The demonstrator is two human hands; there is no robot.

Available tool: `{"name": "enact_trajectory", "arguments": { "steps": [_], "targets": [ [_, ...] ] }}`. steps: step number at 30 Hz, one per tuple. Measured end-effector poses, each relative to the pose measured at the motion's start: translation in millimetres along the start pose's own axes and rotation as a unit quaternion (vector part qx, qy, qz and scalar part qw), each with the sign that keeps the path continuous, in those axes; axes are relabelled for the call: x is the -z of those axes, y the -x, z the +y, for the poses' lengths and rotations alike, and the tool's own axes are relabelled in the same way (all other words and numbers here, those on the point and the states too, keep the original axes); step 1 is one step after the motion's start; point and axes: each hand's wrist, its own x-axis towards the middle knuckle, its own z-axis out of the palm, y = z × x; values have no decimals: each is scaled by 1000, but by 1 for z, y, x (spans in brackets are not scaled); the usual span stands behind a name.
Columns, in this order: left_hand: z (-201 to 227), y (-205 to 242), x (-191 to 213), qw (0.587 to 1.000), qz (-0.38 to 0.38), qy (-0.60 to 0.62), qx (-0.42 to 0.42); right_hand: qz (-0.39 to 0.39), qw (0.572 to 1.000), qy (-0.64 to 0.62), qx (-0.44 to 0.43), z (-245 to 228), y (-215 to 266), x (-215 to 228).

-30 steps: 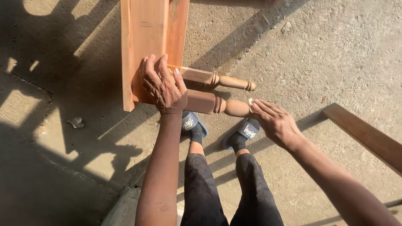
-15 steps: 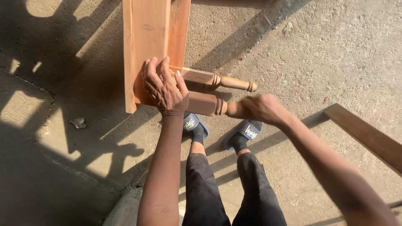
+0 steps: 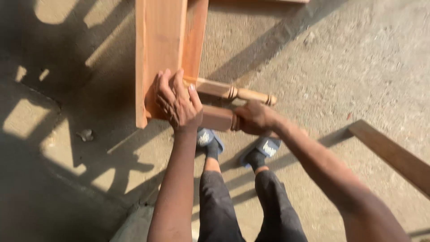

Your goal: Sanding the wooden seat and legs of a chair using sandpaper and a cloth to wipe away dust.

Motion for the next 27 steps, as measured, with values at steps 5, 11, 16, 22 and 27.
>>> {"name": "enact_trajectory", "arguments": {
  "steps": [5, 11, 16, 22, 27],
  "targets": [
    [3, -1, 9, 1000, -26, 3, 11, 193, 979, -45, -45, -11, 89, -45],
    [1, -5, 4, 999, -30, 6, 12, 337, 929, 86, -126, 13, 177, -106],
    [-7, -4, -2, 1000, -10, 10, 3, 234, 943, -37, -234, 27, 100, -67],
    [-3, -4, 3, 999, -36, -15, 12, 460, 864, -2, -203, -5, 144, -118],
    [3, -4, 7, 999, -36, -15, 16, 637, 692, -238, -241, -6, 169, -173]
  ]
}}
